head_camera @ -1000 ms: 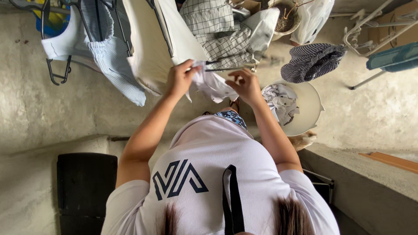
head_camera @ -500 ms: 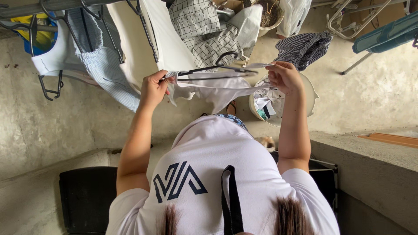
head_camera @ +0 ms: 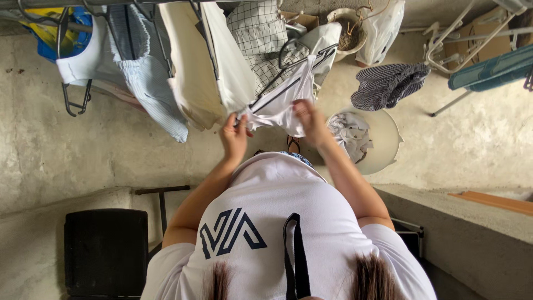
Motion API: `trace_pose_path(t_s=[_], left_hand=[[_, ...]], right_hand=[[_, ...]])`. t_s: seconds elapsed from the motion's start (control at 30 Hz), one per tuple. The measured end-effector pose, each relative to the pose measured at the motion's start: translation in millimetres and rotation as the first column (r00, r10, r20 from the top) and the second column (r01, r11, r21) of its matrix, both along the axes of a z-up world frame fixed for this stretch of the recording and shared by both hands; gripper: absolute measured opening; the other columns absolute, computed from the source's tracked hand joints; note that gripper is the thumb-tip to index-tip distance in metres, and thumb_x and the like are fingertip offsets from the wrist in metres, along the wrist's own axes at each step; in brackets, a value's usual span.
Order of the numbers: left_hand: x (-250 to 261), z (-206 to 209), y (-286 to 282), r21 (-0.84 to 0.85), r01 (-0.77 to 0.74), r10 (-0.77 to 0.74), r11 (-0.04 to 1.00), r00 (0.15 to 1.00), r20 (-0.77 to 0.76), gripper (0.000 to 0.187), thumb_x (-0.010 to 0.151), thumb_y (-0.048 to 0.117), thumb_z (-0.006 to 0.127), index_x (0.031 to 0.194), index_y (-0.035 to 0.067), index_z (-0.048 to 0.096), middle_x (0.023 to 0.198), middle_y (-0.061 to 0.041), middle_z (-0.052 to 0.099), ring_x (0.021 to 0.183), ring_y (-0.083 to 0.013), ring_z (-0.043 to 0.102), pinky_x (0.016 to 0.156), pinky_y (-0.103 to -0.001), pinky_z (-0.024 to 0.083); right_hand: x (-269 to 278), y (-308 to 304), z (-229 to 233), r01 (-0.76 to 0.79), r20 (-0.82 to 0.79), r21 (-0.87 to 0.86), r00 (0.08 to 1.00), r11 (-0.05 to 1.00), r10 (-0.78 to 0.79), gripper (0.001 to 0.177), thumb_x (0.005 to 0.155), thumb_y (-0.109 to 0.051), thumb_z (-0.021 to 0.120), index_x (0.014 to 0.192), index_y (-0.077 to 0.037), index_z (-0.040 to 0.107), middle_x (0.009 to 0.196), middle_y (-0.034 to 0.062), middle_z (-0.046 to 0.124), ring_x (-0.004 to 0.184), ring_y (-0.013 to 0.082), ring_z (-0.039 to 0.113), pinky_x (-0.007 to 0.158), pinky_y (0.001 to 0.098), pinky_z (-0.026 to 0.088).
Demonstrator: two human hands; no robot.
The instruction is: The person takes clothing from a bucket and hangs them on a rack using hangers and a multi-clip hanger.
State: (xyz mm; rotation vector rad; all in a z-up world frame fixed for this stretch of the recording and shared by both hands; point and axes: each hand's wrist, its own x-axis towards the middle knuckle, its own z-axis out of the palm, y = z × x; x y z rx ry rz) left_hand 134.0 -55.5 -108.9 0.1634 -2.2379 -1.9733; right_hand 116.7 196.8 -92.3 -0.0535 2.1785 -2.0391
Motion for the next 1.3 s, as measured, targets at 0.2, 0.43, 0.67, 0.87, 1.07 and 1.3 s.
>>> trace_pose_path(t_s=[0.2,0.43,0.67,0.87,1.07,1.3], left_hand=[[12,24,32,0.101,0.183,-0.179,0.978,0.983,-0.049,0.021,0.112,0.014,0.045,0.122,0.000,0.055,0.102,-0.012,0.070,0.078,-0.0204,0.070,0.063,-0.032,0.057],[-20,52,43,-0.326,0.186,-0.280,0.927,0.920,-0.273,0.039,0.102,0.002,0.044,0.139,-0.002,0.034,0.128,-0.027,0.052,0.104,-0.0495,0.062,0.081,-0.052,0.052],[-47,18,48,-0.429,0.140,-0.282,0.892,0.916,-0.287,0.052,0.104,0.002,0.043,0.150,-0.006,0.021,0.141,-0.029,0.035,0.125,-0.0462,0.047,0.096,-0.051,0.050],[-66,-18,37,-0.487,0.131,-0.260,0.863,0.943,-0.206,0.052,0.105,0.005,0.047,0.152,-0.005,0.028,0.147,-0.027,0.034,0.137,-0.0461,0.040,0.113,-0.054,0.038],[-47,-70,51,-0.500,0.143,-0.268,0.854,0.945,-0.187,0.067,0.101,0.008,0.065,0.152,-0.005,0.024,0.157,-0.030,0.019,0.145,-0.0461,0.027,0.103,-0.045,0.048],[26,-186,109,-0.496,0.761,-0.536,0.418,0.648,0.542,0.053,0.091,0.014,0.070,0.138,0.003,0.047,0.141,-0.024,0.048,0.129,-0.0386,0.052,0.097,-0.041,0.053]], right_hand=[[-11,-97,45,0.044,-0.342,0.261,0.938,0.964,0.050,0.029,0.103,-0.016,0.065,0.126,-0.003,0.053,0.111,0.0178,0.052,0.090,0.0217,0.059,0.076,0.0324,0.054],[-59,-97,74,0.088,-0.380,0.270,0.925,0.959,0.022,0.019,0.098,-0.004,0.057,0.117,-0.002,0.052,0.098,0.0139,0.055,0.080,0.0227,0.054,0.073,0.0371,0.049],[-104,-99,53,-0.079,-0.368,0.268,0.912,0.960,0.178,0.022,0.092,-0.002,0.050,0.112,0.000,0.058,0.110,0.0169,0.062,0.102,0.0315,0.063,0.095,0.0400,0.051],[-102,-99,39,-0.017,-0.453,0.340,0.873,0.940,0.180,0.032,0.094,-0.003,0.060,0.125,-0.004,0.061,0.123,0.0174,0.060,0.120,0.0369,0.055,0.106,0.0434,0.045],[-39,-33,5,0.121,-0.382,0.277,0.924,0.953,-0.006,0.059,0.088,-0.011,0.073,0.142,-0.009,0.049,0.130,0.0199,0.053,0.118,0.0405,0.049,0.104,0.0487,0.042],[104,146,-184,0.133,0.096,0.482,0.974,0.866,-0.203,0.032,0.089,-0.014,0.067,0.119,-0.006,0.060,0.115,0.0208,0.066,0.105,0.0415,0.064,0.089,0.0491,0.052]])
